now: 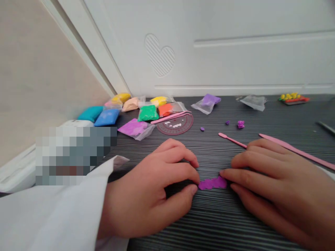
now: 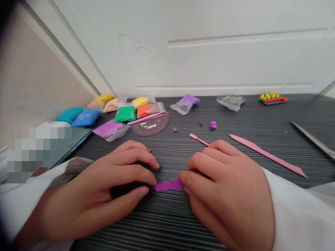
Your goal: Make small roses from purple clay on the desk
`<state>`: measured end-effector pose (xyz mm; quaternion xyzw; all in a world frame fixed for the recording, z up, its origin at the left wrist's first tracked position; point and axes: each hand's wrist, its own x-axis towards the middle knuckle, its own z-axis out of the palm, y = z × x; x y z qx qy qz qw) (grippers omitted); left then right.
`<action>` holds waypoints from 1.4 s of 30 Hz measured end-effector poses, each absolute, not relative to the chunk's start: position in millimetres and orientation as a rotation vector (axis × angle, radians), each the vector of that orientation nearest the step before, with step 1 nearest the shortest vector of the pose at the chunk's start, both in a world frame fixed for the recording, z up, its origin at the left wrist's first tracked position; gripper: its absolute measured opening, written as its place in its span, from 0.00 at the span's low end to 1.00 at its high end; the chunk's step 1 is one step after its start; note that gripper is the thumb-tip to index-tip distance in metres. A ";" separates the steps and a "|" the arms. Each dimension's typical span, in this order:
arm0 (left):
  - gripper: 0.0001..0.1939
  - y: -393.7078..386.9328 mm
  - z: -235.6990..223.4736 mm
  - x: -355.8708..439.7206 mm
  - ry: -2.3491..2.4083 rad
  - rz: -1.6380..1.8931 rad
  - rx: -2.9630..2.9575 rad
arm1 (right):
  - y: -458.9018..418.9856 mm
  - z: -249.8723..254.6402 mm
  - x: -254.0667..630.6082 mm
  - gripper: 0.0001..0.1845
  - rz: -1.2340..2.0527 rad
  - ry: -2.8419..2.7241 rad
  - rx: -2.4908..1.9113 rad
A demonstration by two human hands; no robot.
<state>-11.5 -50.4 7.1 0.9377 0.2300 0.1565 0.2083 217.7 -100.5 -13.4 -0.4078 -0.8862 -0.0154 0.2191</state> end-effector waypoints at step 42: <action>0.14 -46.4 1.6 -13.6 0.515 0.382 2.678 | -109.4 -13.1 209.3 0.11 0.038 -2.450 -1.032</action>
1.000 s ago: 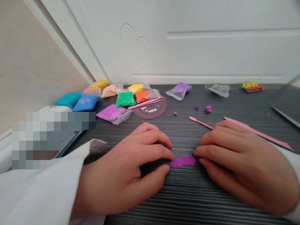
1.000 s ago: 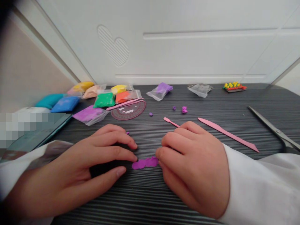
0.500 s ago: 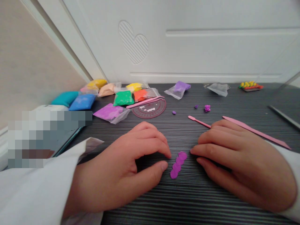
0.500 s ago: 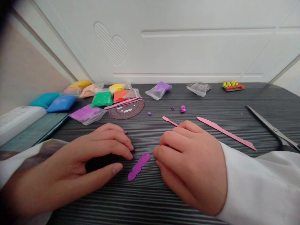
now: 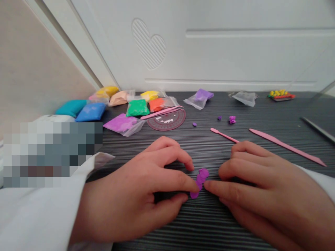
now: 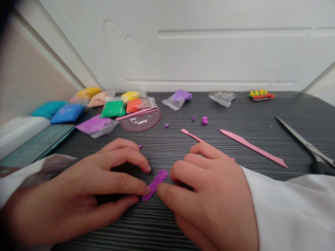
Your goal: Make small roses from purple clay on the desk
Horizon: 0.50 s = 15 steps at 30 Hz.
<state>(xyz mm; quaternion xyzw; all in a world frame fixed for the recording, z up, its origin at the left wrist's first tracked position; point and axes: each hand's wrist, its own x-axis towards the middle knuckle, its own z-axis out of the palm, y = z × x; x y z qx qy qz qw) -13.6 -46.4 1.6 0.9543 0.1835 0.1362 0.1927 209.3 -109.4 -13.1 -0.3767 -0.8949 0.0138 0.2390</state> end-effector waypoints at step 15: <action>0.10 -42.8 0.6 -14.5 0.429 0.400 2.762 | -111.2 -3.8 204.8 0.12 -0.074 -2.539 -0.980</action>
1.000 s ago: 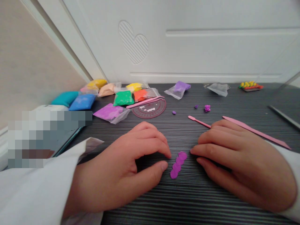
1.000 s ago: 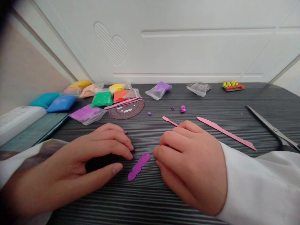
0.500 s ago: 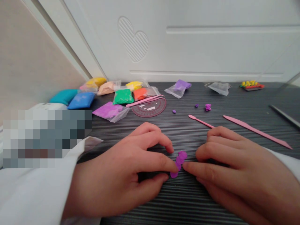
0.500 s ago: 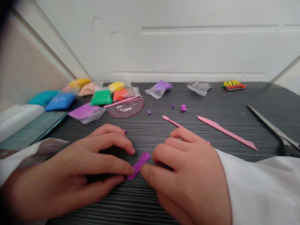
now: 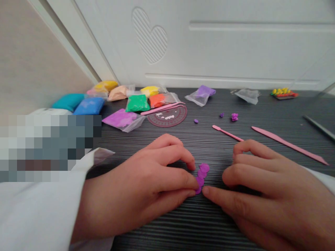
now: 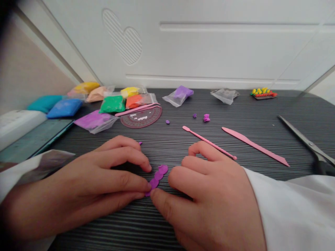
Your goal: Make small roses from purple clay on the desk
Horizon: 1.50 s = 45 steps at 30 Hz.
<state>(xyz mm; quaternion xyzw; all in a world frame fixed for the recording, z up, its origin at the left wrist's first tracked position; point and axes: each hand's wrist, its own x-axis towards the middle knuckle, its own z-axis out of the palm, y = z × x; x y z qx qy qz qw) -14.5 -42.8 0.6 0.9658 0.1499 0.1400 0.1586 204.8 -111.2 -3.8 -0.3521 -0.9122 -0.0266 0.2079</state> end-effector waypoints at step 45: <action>0.16 -45.3 5.2 -14.2 0.389 0.439 2.745 | -109.9 -7.8 201.8 0.13 -0.119 -2.548 -0.929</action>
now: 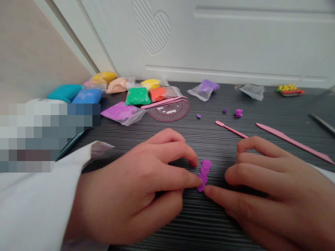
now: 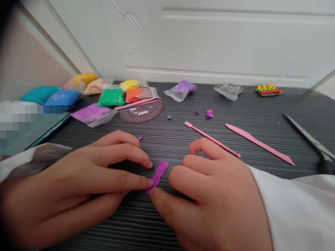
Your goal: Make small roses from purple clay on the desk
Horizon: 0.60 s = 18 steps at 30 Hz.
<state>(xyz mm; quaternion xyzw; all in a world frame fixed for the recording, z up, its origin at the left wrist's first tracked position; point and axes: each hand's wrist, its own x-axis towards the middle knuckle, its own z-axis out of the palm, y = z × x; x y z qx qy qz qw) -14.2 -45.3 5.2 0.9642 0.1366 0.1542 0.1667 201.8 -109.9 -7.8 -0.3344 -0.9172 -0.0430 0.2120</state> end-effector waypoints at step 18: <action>0.12 -47.6 5.3 -14.8 0.352 0.380 2.806 | -108.9 -10.0 201.2 0.13 -0.182 -2.579 -0.904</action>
